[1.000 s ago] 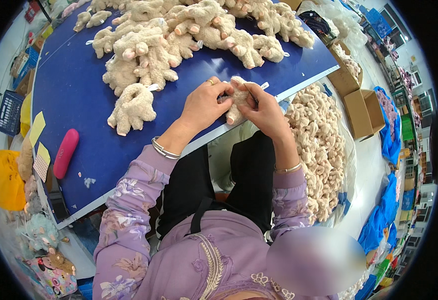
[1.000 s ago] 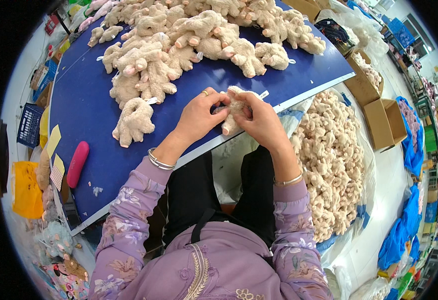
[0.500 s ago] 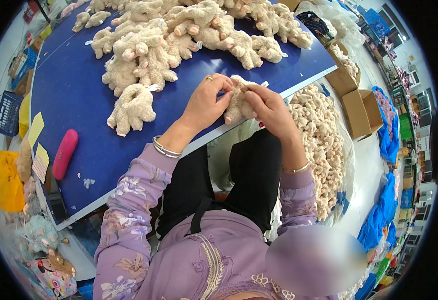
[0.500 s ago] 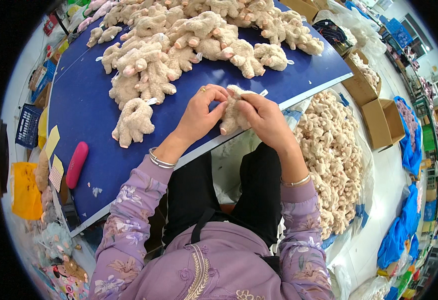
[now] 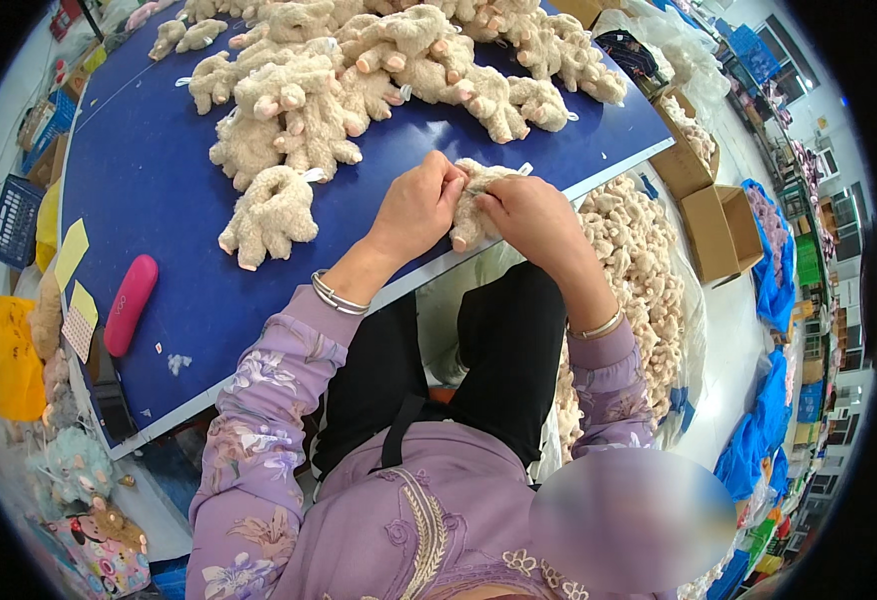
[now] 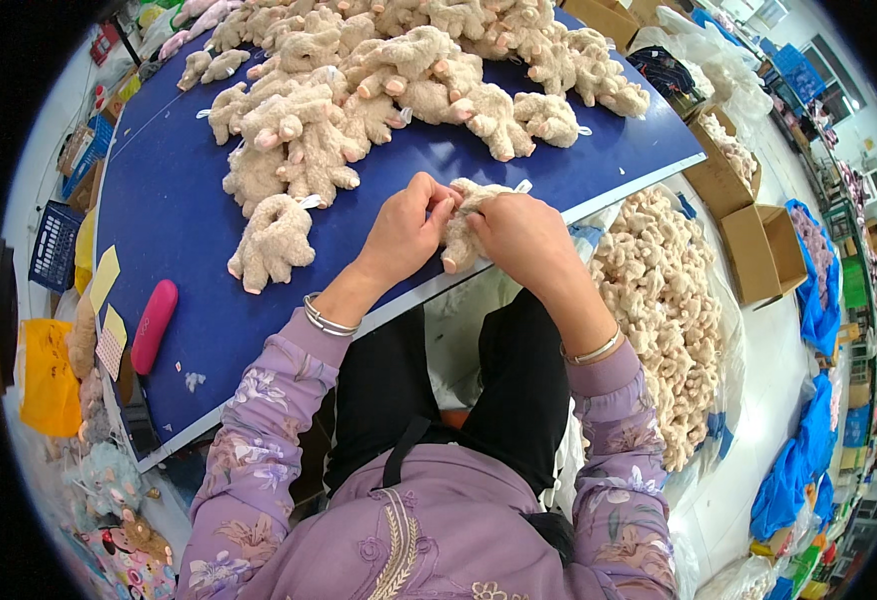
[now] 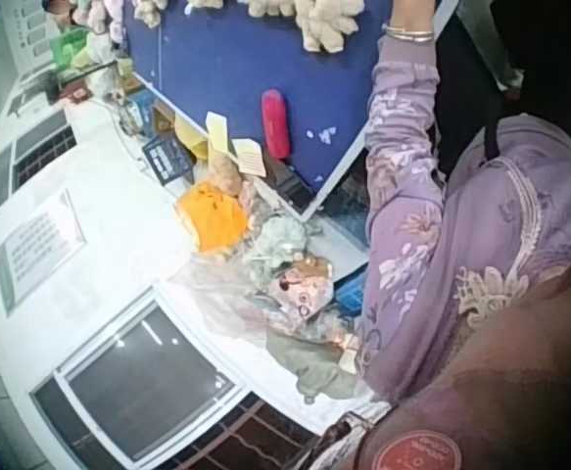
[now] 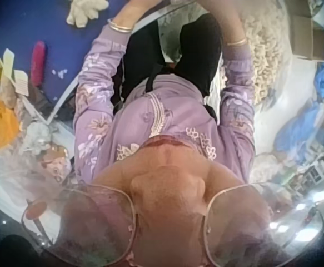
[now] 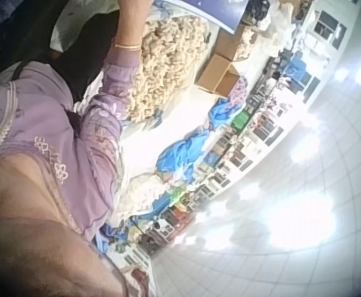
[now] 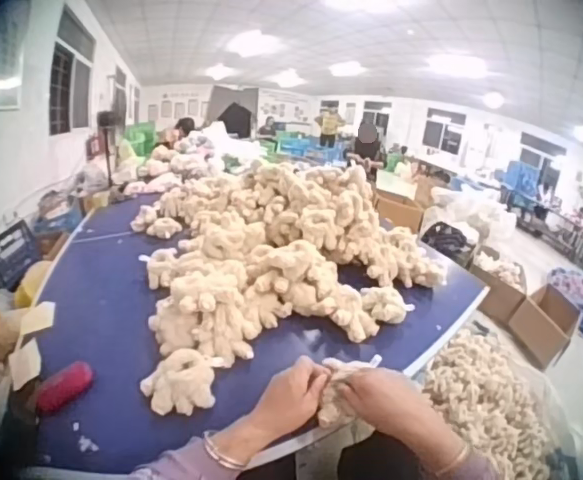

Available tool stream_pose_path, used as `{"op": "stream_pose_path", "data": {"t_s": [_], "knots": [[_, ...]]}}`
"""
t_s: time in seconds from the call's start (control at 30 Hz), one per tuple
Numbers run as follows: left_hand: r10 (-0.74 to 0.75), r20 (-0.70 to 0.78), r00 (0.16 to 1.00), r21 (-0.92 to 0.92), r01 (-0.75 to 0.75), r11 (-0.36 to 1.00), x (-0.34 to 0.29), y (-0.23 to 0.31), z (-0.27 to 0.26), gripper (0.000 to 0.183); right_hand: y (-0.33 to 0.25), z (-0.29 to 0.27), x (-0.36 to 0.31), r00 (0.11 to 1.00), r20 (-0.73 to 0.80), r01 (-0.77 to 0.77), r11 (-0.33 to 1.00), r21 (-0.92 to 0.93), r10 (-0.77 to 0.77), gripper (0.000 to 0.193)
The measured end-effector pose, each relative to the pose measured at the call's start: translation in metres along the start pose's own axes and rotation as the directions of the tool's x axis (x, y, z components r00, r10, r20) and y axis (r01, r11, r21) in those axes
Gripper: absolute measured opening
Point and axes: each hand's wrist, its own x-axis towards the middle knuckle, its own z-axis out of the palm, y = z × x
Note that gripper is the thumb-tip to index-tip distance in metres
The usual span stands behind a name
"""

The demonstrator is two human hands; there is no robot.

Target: The person uses scissors to trim excess fabric or threads from small stuffed animal toys. They handle each toy individually, snip loose threads, and place the finished items on a blue table.

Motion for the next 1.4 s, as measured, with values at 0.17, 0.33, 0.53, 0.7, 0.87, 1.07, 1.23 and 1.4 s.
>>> {"op": "stream_pose_path", "data": {"t_s": [0.17,0.33,0.53,0.7,0.87,1.07,1.23,1.4], "knots": [[0.025,-0.022,0.999,-0.018,-0.025,1.0,0.0,-0.003,0.001,0.014,-0.001,-0.002,0.002,1.0,0.029,0.007,0.999,-0.054,-0.006,0.028],[0.032,-0.039,0.999,-0.022,-0.033,0.999,-0.001,-0.006,0.003,0.013,0.001,-0.003,0.004,0.998,0.068,0.0,1.0,-0.025,0.002,0.027],[0.004,-0.032,0.999,-0.055,-0.006,0.998,-0.001,-0.004,0.004,0.013,-0.001,-0.002,0.003,0.998,0.064,0.006,1.0,0.002,-0.006,0.026],[-0.079,-0.061,0.995,-0.119,0.071,0.99,0.0,-0.006,0.002,0.012,0.003,-0.005,0.005,0.996,0.043,-0.082,0.99,0.115,0.077,0.029],[-0.112,-0.234,0.966,-0.224,0.058,0.973,0.004,-0.011,0.002,0.018,0.035,-0.003,-0.004,0.914,-0.261,-0.193,0.899,0.393,0.31,0.05],[-0.182,-0.183,0.966,-0.235,0.137,0.962,0.005,-0.015,-0.008,0.029,0.051,0.023,0.0,0.97,0.012,-0.212,0.819,0.534,0.243,0.032],[-0.301,-0.214,0.929,-0.383,0.204,0.901,0.008,-0.016,-0.014,0.032,0.118,-0.029,-0.043,0.809,-0.579,0.577,0.051,0.815,0.102,0.039],[-0.295,-0.183,0.938,-0.364,0.214,0.907,0.009,-0.018,-0.008,0.031,0.102,-0.053,-0.019,0.821,-0.555,0.392,0.57,0.722,0.138,0.027]]}}
